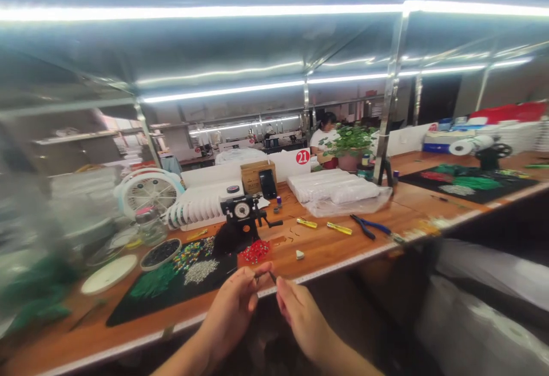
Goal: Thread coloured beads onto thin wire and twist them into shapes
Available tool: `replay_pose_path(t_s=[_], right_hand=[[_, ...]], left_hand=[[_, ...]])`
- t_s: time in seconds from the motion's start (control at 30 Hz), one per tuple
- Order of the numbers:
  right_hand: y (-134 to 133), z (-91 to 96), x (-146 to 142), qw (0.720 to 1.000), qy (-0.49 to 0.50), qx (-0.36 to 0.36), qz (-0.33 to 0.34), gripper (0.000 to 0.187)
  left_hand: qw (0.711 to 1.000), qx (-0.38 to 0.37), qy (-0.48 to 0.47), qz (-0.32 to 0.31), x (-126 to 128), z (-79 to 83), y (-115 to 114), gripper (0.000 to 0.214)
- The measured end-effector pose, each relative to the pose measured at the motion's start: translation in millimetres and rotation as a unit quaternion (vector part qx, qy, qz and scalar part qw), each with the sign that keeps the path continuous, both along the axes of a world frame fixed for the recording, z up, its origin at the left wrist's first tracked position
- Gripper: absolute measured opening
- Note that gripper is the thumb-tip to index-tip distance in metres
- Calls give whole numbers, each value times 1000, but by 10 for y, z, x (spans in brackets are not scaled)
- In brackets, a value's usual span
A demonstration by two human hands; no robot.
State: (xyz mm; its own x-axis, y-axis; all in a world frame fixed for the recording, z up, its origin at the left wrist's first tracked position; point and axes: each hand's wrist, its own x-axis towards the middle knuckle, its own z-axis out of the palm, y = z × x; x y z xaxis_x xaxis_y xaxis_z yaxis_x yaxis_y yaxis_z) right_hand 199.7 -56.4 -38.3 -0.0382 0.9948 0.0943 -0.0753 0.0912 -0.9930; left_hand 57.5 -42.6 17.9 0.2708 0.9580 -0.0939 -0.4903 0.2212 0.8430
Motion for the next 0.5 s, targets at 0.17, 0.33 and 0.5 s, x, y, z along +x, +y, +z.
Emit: replay_pose_path(t_s=[0.17, 0.33, 0.5], right_hand=[[438, -3, 776, 881, -423, 83, -194, 53], [835, -30, 1244, 804, -557, 43, -206, 40], [1075, 2, 1228, 779, -596, 38, -190, 35]], left_hand=[[999, -33, 23, 0, 121, 79, 239, 21], [997, -56, 52, -5, 430, 217, 589, 15], [995, -58, 78, 7, 750, 281, 942, 11]])
